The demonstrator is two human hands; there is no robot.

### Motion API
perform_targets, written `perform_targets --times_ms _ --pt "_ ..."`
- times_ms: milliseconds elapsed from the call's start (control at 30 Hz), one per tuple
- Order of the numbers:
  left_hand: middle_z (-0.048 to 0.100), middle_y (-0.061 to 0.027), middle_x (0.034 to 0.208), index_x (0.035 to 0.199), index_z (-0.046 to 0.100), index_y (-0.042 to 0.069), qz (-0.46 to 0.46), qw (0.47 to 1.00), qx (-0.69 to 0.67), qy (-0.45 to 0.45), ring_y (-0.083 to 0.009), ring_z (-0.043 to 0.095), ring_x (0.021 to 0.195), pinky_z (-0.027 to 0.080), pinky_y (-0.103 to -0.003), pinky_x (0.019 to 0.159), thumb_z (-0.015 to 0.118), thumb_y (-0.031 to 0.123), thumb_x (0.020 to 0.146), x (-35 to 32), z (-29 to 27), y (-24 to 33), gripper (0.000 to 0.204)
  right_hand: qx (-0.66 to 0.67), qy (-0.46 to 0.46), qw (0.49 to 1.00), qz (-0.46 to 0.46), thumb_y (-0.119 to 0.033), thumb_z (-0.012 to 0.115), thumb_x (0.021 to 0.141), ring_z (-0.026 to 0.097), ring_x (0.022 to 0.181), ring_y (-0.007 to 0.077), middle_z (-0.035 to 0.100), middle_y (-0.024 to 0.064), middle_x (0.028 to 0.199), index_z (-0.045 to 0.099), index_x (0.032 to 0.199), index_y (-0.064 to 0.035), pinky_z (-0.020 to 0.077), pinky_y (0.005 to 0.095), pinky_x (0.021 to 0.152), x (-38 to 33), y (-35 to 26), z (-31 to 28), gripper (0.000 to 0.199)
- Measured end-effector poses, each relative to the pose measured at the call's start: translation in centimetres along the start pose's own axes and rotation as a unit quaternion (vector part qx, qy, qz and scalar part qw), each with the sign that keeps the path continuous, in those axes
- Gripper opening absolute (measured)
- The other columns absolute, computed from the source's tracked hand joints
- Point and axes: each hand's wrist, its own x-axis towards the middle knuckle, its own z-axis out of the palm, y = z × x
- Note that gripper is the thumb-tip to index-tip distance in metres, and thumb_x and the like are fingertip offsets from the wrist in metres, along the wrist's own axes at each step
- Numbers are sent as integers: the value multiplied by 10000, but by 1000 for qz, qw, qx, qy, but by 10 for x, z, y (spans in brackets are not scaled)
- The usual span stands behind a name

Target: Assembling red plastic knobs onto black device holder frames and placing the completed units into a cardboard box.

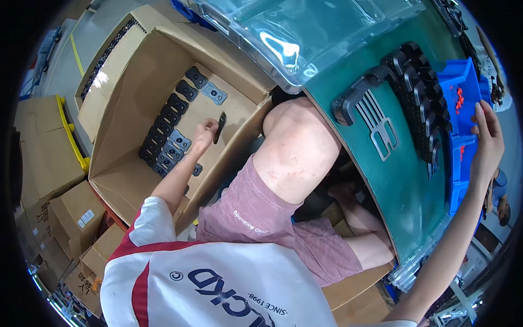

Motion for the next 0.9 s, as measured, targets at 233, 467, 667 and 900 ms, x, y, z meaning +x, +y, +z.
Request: perform_targets --times_ms 233,467,667,900 --pt "609 -236 913 1183 410 -29 208 847 -477 -109 -324 651 828 542 -391 745 389 143 923 -116 -38 139 312 383 -107 912 97 -138 594 892 506 626 96 588 67 818 577 1008 -21 395 184 579 -116 -56 -20 165" --pt "592 -265 1002 1290 340 -72 184 750 -548 -322 -335 633 884 537 -389 768 363 247 968 -206 6 220 453 531 -119 807 229 -15 601 816 543 619 126 609 102 873 573 1017 -1 450 216 539 -213 -98 5 203" --pt "569 -260 1090 1300 343 -103 76 800 -410 -431 -309 630 907 543 -377 783 408 246 958 -246 51 258 493 518 -122 829 171 79 694 700 600 732 158 618 105 895 628 969 25 502 243 672 -235 -121 10 282" --pt "567 -253 1099 1299 363 -99 60 777 -390 -490 -290 631 898 553 -343 760 425 249 951 -282 99 275 496 239 -38 967 -80 43 731 653 493 731 140 568 91 950 621 1104 -15 414 214 600 -256 -77 -13 468"
